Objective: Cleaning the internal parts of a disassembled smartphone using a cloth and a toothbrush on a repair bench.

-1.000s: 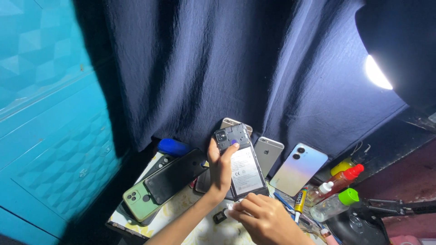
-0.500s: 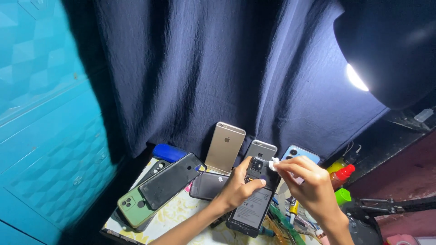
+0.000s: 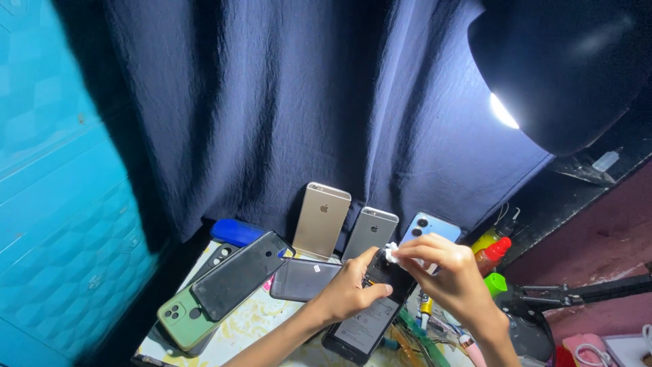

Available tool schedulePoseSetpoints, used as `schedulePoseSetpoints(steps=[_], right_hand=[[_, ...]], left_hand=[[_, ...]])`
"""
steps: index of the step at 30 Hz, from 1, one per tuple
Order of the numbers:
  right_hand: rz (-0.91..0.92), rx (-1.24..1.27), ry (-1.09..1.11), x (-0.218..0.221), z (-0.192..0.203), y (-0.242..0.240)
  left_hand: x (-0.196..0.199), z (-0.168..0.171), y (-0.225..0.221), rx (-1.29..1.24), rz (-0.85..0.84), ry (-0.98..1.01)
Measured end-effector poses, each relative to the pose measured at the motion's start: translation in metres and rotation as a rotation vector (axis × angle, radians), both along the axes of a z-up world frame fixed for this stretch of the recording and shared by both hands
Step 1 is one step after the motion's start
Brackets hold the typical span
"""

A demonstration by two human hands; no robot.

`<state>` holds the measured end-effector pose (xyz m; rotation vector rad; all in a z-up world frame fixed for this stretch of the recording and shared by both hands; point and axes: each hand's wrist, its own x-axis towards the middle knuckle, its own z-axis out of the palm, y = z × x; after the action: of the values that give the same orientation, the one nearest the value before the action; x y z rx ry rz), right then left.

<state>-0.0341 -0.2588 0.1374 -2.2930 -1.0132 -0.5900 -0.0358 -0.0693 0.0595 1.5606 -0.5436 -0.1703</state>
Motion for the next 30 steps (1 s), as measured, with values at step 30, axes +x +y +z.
schedulePoseSetpoints(steps=[30], right_hand=[[0.117,-0.392,-0.240,-0.004,-0.015,0.016]], left_hand=[[0.015,-0.031,-0.007,0.288,0.100,-0.286]])
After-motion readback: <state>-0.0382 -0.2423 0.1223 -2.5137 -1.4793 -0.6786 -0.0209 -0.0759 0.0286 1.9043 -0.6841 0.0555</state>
